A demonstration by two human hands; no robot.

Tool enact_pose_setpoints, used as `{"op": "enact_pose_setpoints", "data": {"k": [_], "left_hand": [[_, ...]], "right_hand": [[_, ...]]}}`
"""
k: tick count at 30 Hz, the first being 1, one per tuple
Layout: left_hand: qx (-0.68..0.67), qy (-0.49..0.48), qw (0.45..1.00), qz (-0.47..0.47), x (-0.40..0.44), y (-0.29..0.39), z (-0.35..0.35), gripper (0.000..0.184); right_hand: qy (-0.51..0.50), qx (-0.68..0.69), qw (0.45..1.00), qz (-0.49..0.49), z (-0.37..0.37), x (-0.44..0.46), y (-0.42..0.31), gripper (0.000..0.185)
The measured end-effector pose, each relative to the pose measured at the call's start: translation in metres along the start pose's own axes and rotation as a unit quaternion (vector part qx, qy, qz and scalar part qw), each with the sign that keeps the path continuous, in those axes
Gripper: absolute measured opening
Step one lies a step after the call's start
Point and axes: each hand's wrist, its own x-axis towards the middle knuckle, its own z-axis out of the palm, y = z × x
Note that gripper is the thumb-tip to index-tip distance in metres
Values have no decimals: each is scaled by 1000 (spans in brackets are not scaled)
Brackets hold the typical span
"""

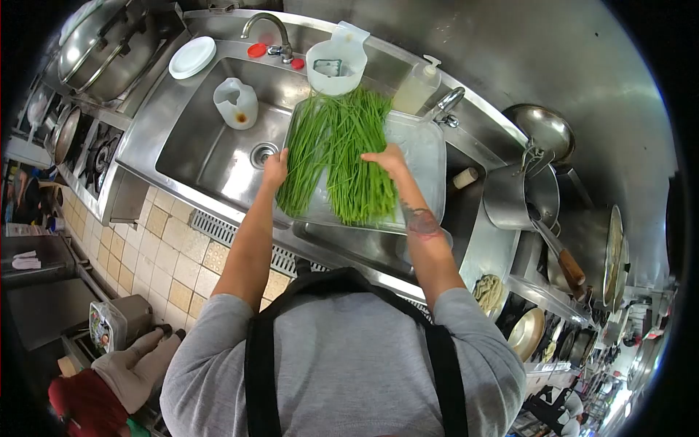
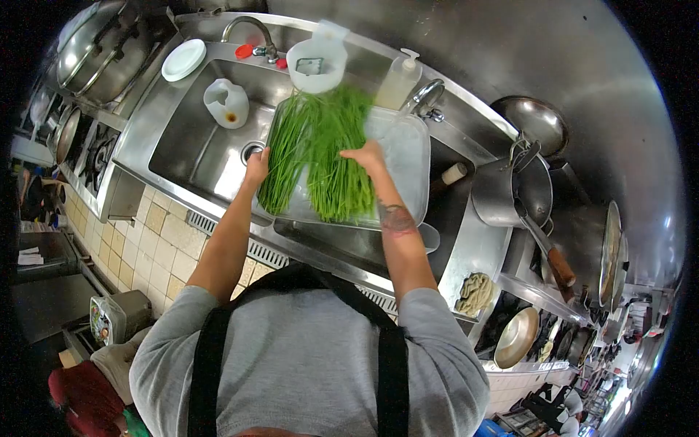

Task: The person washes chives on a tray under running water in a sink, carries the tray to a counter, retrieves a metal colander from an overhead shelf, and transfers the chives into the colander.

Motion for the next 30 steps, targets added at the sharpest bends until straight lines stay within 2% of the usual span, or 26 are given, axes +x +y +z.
{"op": "enact_pose_setpoints", "data": {"k": [3, 6, 9, 12, 14, 16, 18, 21, 22, 25, 26, 29, 30], "left_hand": [[5, 1, 1000, -3, 4, -4, 2, 51], [3, -7, 1000, 3, 5, -9, 4, 49], [0, -3, 1000, 6, 5, -6, 2, 50], [-11, -9, 1000, -13, 5, -1, 0, 50], [-16, -12, 1000, -20, 5, -4, 1, 50], [-17, -11, 1000, -12, 10, -13, 6, 51], [-14, -16, 1000, -13, 10, -10, 4, 51], [-7, -15, 1000, -7, 6, -5, 0, 50], [-7, -12, 1000, -3, 4, -4, 0, 50], [-19, -19, 1000, -5, 4, -3, -1, 49], [-21, -16, 1000, -6, 5, -3, -1, 49], [-15, -12, 1000, -10, 6, -7, 1, 49], [-7, -12, 1000, -9, 6, -6, 0, 49]], "right_hand": [[-35, -62, 997, -33, -57, -27, -47, 56], [-89, -159, 980, -86, -92, 16, -18, 47], [-142, -29, 989, -1, -122, 28, -9, 61], [45, -125, 985, -110, -113, 50, 36, 70], [-5, -244, 968, -60, -74, 4, 0, 87], [46, -349, 935, -37, -16, -62, -38, 97], [76, -433, 893, -97, 21, -82, -34, 92], [23, -427, 883, -194, 6, -85, -24, 76], [25, -436, 875, -209, -10, -84, -25, 65], [68, -481, 866, -119, -39, -67, -15, 63], [57, -452, 884, -100, -45, -64, -12, 63], [132, -401, 905, -56, -22, -62, -4, 64], [123, -407, 903, -53, -8, -65, -4, 66]]}}
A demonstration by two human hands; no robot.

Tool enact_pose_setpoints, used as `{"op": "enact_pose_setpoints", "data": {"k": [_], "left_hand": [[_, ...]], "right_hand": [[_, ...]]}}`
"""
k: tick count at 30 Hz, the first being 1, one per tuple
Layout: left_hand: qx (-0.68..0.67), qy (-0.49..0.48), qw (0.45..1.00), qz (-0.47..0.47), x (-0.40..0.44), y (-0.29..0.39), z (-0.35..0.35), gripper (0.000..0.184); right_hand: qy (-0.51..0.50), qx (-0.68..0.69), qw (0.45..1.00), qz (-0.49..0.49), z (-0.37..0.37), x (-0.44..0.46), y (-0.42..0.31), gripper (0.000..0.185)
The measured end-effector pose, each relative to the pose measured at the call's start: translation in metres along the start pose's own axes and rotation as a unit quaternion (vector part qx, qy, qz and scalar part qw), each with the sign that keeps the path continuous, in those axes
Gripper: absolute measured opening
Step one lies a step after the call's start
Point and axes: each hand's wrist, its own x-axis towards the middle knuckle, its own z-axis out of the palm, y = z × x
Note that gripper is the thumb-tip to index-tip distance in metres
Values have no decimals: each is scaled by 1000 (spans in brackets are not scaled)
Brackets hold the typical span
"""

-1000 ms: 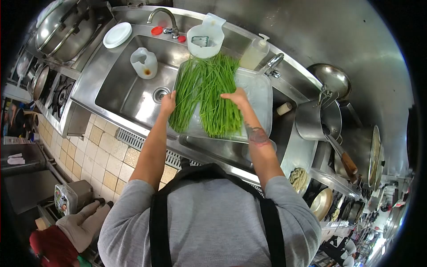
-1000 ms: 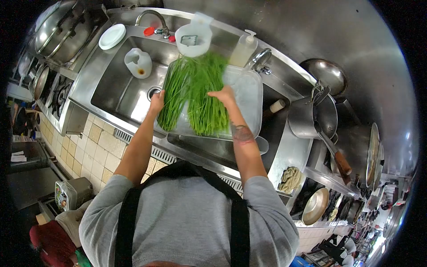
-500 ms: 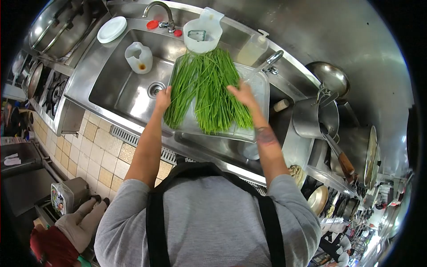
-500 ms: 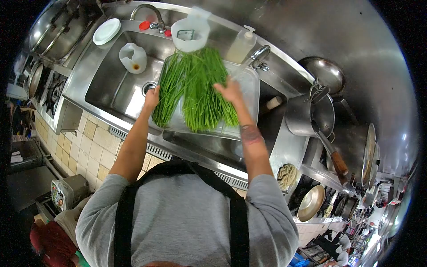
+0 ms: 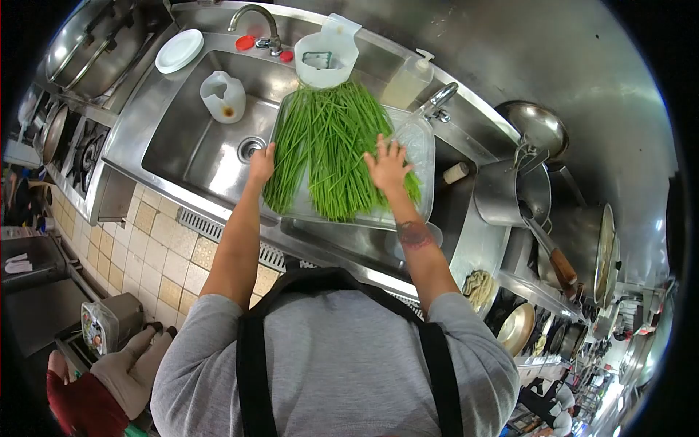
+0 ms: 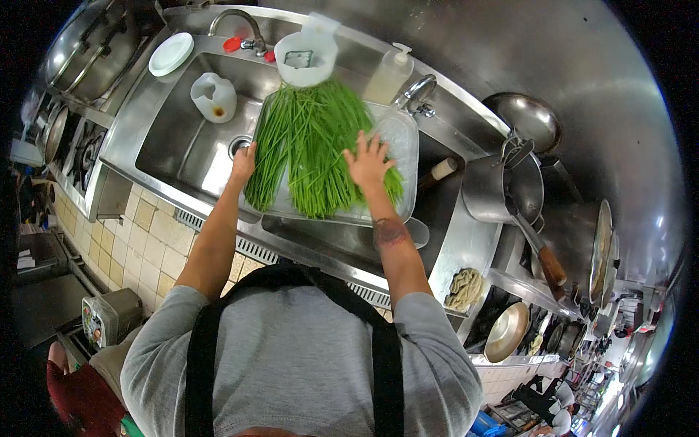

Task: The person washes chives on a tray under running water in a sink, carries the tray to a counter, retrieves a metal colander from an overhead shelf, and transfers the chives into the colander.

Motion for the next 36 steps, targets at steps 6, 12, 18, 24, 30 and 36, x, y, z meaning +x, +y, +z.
{"op": "enact_pose_setpoints", "data": {"k": [6, 12, 18, 24, 30, 36], "left_hand": [[-13, -3, 1000, -6, 1, -2, 2, 49], [-23, -6, 1000, -13, 1, 0, 1, 50], [-25, -4, 1000, -16, -5, 11, -4, 51], [-25, 9, 1000, 0, -1, -1, 3, 51], [-19, -6, 1000, -15, 4, -7, 4, 51], [-13, -17, 999, -24, 3, -4, 1, 50]], "right_hand": [[-35, -1, 993, -110, -21, -6, 13, 65], [42, -26, 997, -55, 9, -16, 2, 70], [-91, -32, 988, -120, -26, 6, 32, 73], [-330, 179, 899, -224, -74, 94, 58, 51], [-473, 491, 725, -95, -129, 103, 33, 30], [-476, 493, 723, -86, -131, 106, 25, 28]]}}
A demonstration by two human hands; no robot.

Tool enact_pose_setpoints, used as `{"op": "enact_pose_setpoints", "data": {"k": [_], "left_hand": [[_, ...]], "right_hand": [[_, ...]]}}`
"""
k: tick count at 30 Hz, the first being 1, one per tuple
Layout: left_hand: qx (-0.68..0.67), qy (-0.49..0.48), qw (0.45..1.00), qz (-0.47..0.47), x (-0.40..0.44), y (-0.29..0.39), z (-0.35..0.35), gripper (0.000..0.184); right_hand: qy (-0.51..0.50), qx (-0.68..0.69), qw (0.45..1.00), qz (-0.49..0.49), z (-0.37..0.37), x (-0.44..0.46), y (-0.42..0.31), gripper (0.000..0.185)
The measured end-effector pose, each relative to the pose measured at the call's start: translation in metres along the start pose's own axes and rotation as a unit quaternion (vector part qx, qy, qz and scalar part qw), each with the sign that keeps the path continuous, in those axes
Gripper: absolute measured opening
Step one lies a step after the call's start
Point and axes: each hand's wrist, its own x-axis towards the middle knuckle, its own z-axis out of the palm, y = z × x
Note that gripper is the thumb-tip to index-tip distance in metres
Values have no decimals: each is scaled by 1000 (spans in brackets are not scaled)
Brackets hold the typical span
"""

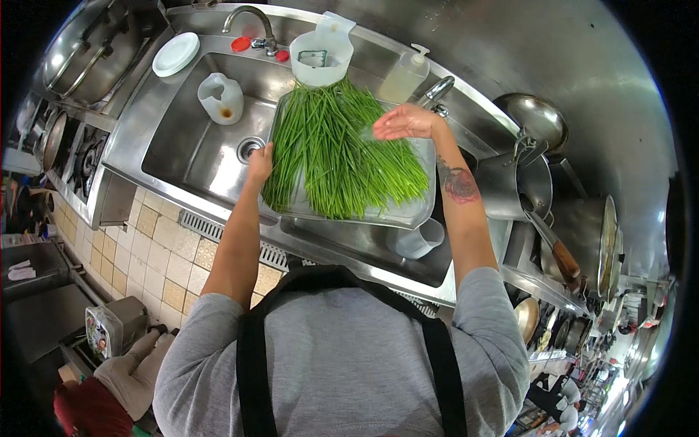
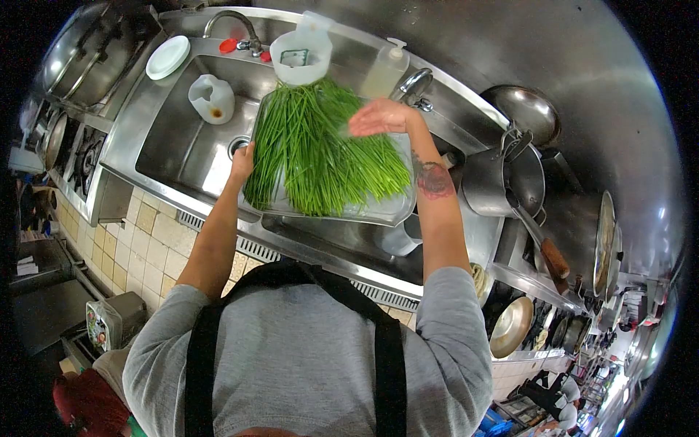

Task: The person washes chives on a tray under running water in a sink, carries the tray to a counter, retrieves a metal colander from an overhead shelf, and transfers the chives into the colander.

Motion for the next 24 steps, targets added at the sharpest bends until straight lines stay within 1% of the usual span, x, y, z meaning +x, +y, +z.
{"op": "enact_pose_setpoints", "data": {"k": [2, 3, 5, 6, 7, 9, 10, 12, 15, 18, 21, 22, 24], "left_hand": [[10, 3, 1000, -1, 0, 2, -1, 50], [14, 4, 1000, -3, -2, 2, 0, 50], [6, 1, 1000, 2, -2, 1, 1, 50], [3, 1, 1000, 4, -1, -1, 1, 50], [3, 5, 1000, 7, 1, -4, -2, 50], [-2, 3, 1000, 16, 1, -4, 2, 51], [-34, 4, 999, 14, 0, -5, 3, 51], [-12, 8, 1000, 17, 1, -5, 2, 51], [8, 15, 1000, 8, -4, 0, 0, 52], [16, 1, 1000, -3, -3, 4, -4, 51], [28, 13, 999, 11, -3, 6, -3, 51], [20, 22, 999, 27, -3, 5, -2, 51], [2, 12, 1000, 22, 0, 3, -3, 51]], "right_hand": [[-44, 9, 999, 13, 11, 3, 0, 26], [55, -15, 998, 13, 14, 16, 12, 28], [249, -66, 966, 9, 23, 60, 44, 31], [278, -209, 938, 0, 77, 56, 25, 35], [299, -347, 889, -12, 146, 47, 7, 40], [268, -463, 826, -178, 186, 86, 68, 59], [259, -528, 792, -166, 194, 80, 79, 61], [240, -646, 711, -141, 199, 68, 96, 65], [258, -623, 717, -175, 149, 52, 108, 64], [273, -567, 764, -144, 115, 42, 112, 61], [322, -648, 683, -99, 136, 51, 124, 60], [276, -698, 651, -110, 150, 45, 124, 60], [223, -680, 686, -135, 149, 32, 116, 61]]}}
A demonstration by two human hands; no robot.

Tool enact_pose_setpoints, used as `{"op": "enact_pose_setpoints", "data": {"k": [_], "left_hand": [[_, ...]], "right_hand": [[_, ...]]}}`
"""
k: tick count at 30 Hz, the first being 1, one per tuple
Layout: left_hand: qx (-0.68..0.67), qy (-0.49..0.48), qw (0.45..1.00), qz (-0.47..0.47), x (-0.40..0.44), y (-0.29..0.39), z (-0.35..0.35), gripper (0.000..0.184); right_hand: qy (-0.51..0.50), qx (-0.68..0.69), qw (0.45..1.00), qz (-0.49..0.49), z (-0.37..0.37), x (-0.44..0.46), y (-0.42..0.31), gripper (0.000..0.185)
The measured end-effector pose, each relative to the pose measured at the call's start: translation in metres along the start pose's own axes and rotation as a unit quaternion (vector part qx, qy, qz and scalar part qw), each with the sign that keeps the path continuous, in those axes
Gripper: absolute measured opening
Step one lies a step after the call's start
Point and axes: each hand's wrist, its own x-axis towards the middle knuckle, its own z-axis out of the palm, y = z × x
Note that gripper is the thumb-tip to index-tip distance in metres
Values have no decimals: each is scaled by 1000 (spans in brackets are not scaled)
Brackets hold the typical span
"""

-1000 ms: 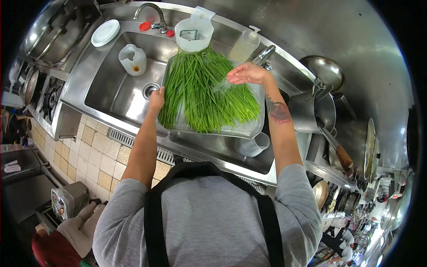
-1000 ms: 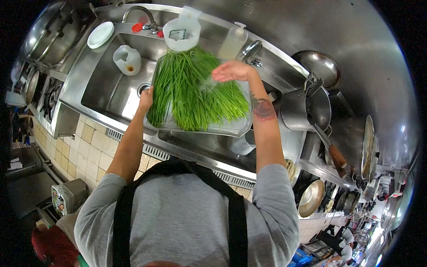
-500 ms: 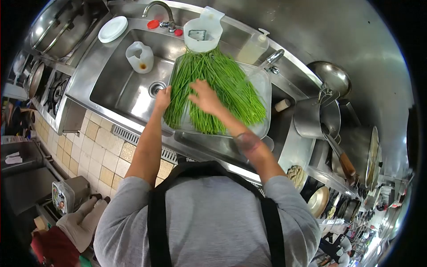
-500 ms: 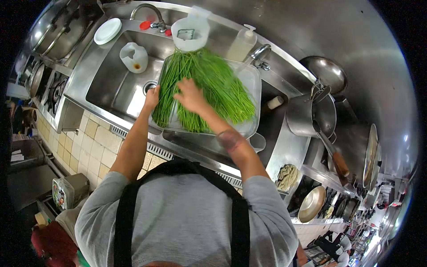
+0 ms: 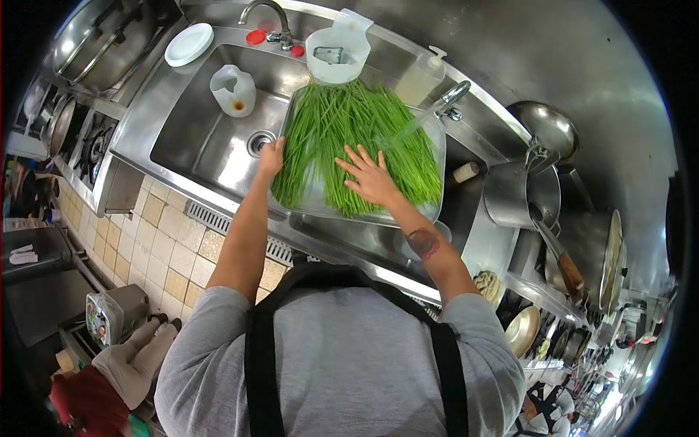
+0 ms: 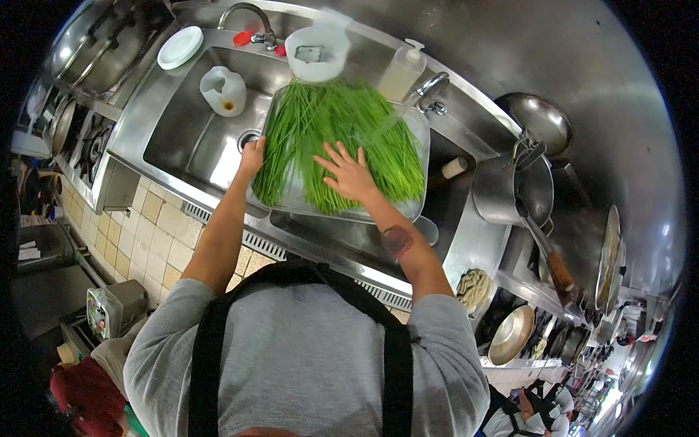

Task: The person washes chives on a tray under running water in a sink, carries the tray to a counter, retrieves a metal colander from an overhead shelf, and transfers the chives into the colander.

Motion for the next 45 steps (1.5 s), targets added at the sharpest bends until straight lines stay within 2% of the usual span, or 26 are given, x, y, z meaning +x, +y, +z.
{"op": "enact_pose_setpoints", "data": {"k": [1, 6, 10, 13, 17, 19, 20, 21, 23, 24, 25, 28, 32, 35, 36, 40, 43, 45], "left_hand": [[-9, -5, 1000, -4, 0, -1, 1, 51], [1, 12, 1000, 6, -2, 0, 0, 52], [-11, 5, 1000, 7, 2, -5, 3, 51], [-11, -4, 1000, -20, 1, -8, 2, 51], [10, 0, 1000, -21, -1, 5, -3, 51], [22, 9, 1000, 2, 2, -3, 0, 49], [-8, -3, 1000, 19, 2, -7, 2, 48], [-36, -14, 999, 37, 2, -12, 3, 47], [-102, -27, 993, 42, 6, -21, 6, 47], [-141, -31, 989, 28, 8, -28, 10, 47], [-180, -36, 983, 13, 7, -27, 10, 47], [-36, -7, 999, -3, 4, -10, 2, 50], [-48, -19, 998, -44, 0, -2, 0, 53], [-25, -21, 998, -45, 0, -1, -1, 55], [-29, -21, 998, -42, 0, 0, -1, 55], [-21, -14, 999, -30, 2, -2, -1, 55], [-27, -29, 999, -29, 6, -11, 2, 54], [-52, -35, 998, -23, 8, -19, 4, 54]], "right_hand": [[-14, 25, 999, -23, -3, -6, 3, 62], [30, 33, 994, 98, 11, -3, 10, 68], [-39, 45, 998, 18, 0, -10, 3, 73], [-185, 20, 977, 99, -28, 3, 6, 72], [-220, -58, 945, 235, -80, 56, -45, 52], [-70, 64, 989, 110, -48, 92, -52, 38], [26, 133, 991, 8, -30, 101, -65, 41], [122, 199, 968, -95, -19, 111, -78, 44], [73, 126, 983, -114, -17, 107, -105, 55], [36, 174, 981, -78, -12, 104, -113, 69], [57, 182, 979, -76, -9, 96, -116, 71], [89, 187, 975, -80, 11, 77, -105, 76], [33, 88, 993, -78, 9, 60, -69, 66], [38, 1, 999, 7, 0, 47, -40, 65], [41, 33, 998, 27, -6, 41, -39, 63], [-33, 0, 994, 104, -11, 40, -77, 64], [100, 48, 992, 59, -16, 70, -101, 63], [106, 94, 990, -15, 2, 94, -109, 62]]}}
